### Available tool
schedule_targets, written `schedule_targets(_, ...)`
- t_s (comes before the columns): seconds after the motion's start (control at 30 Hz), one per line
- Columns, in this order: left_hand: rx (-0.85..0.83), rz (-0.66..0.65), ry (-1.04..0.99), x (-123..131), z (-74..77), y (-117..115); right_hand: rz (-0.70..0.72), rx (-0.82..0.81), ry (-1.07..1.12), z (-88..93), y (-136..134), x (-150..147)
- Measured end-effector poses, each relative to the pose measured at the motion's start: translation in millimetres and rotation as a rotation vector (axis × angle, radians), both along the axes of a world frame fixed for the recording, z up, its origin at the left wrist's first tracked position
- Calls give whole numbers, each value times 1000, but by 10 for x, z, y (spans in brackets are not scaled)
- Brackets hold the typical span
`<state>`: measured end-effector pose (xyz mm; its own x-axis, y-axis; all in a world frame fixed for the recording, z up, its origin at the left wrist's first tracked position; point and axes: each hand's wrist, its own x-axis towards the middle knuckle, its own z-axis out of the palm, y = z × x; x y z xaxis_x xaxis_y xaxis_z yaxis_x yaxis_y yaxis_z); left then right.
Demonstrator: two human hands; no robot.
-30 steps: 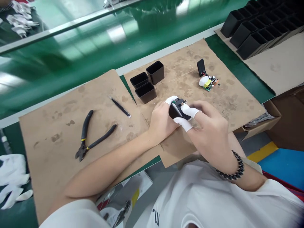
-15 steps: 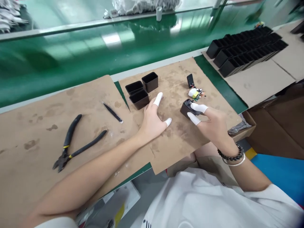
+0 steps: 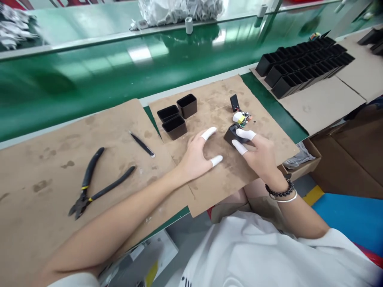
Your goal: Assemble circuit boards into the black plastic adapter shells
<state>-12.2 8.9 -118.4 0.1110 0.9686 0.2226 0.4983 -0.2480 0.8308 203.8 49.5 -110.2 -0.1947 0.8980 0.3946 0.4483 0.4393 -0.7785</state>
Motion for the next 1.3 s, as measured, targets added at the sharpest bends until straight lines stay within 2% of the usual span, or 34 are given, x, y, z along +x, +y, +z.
schedule_targets(0.1, 115, -98, -59, 18, -4, -5, 39, -389, 502, 32, -84, -155)
schedule_targets(0.2, 239, -90, -119, 28, 13, -10, 140, -888, 905, 112, -215, -282)
schedule_targets(0.27, 252, -52, -166, 38, 37, -23, 212, -1106, 1018, 169, -289, -316)
schedule_targets(0.37, 196, -35, -246, 65, 73, -58, 294, -1202, 1030, 217, -364, -308)
schedule_targets(0.5, 86, -25, -394, 93, 100, -86, 348, -1090, 881, 189, -375, -248)
schedule_targets(0.67, -61, -83, -643, 117, 160, -61, 314, -721, 548, 172, -174, -23)
schedule_targets(0.77, -288, -166, -828, 136, 203, -54, 322, -575, 316, 202, -27, 166)
schedule_targets(0.87, -569, -235, -1079, 147, 204, -51, 328, -460, 219, 204, 60, 289)
schedule_targets(0.97, -746, -205, -1328, 143, 169, -34, 373, -366, 132, 238, 86, 300)
schedule_targets(1.07, -796, -134, -1428, 131, 135, -4, 366, -115, -140, 374, 68, 218)
schedule_targets(1.17, -779, -120, -1417, 125, 121, 18, 362, 166, -366, 565, 76, 73)
schedule_targets(1.23, -746, -149, -1406, 129, 121, 20, 415, 230, -504, 706, 185, -56)
schedule_targets(1.3, -714, -202, -1382, 133, 125, 16, 492, 194, -650, 864, 445, -219)
